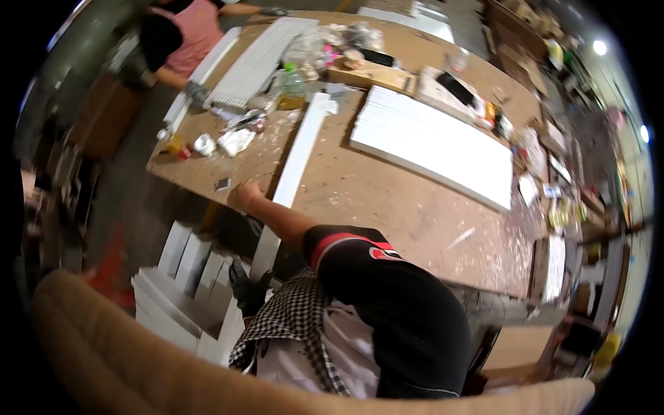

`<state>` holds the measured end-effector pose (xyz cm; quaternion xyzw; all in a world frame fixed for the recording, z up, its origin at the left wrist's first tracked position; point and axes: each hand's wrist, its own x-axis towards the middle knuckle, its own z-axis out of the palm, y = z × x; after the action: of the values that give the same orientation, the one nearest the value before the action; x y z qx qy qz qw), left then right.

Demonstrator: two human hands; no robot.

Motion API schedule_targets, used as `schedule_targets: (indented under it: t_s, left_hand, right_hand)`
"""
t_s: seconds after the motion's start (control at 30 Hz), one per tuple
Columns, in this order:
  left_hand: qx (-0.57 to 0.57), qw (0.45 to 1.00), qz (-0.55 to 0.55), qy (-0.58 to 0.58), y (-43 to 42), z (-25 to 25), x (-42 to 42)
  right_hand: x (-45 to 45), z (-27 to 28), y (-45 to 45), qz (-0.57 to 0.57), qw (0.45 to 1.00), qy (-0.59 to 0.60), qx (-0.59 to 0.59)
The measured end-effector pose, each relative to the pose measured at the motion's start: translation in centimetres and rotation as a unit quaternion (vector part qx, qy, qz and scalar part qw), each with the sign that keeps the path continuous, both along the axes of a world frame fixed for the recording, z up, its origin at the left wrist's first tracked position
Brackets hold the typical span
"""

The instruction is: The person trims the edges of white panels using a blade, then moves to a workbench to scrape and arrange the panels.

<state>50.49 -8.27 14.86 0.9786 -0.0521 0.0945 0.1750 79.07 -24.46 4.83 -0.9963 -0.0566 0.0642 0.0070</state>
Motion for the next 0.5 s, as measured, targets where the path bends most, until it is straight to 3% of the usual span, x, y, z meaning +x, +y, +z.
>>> schedule_targets:
  t_s: [0.17,0.23,0.37,0.47,0.5]
  left_hand:
    - [-0.021,0.994,-0.076,0.080,3.5,-0.6,1.5]
    - [-0.028,0.991,-0.089,0.098,4.2,-0.6,2.0]
    - [-0.035,0.986,-0.110,0.119,5.4,-2.0,2.5]
    - [-0.033,0.984,-0.119,0.127,5.5,-2.3,2.6]
    - [-0.032,0.984,-0.119,0.130,5.5,-2.3,2.7]
  right_hand:
    - [-1.2,6.4,-2.0,-0.019,0.992,0.097,0.084]
    - [-2.1,6.7,-2.6,-0.081,0.970,-0.011,0.229]
    - [-5.8,6.7,-3.9,-0.146,0.866,-0.158,0.452]
    - [-11.9,10.4,-7.3,-0.102,0.843,-0.149,0.506]
    - [-13.0,9.2,-8.0,-0.095,0.848,-0.164,0.495]
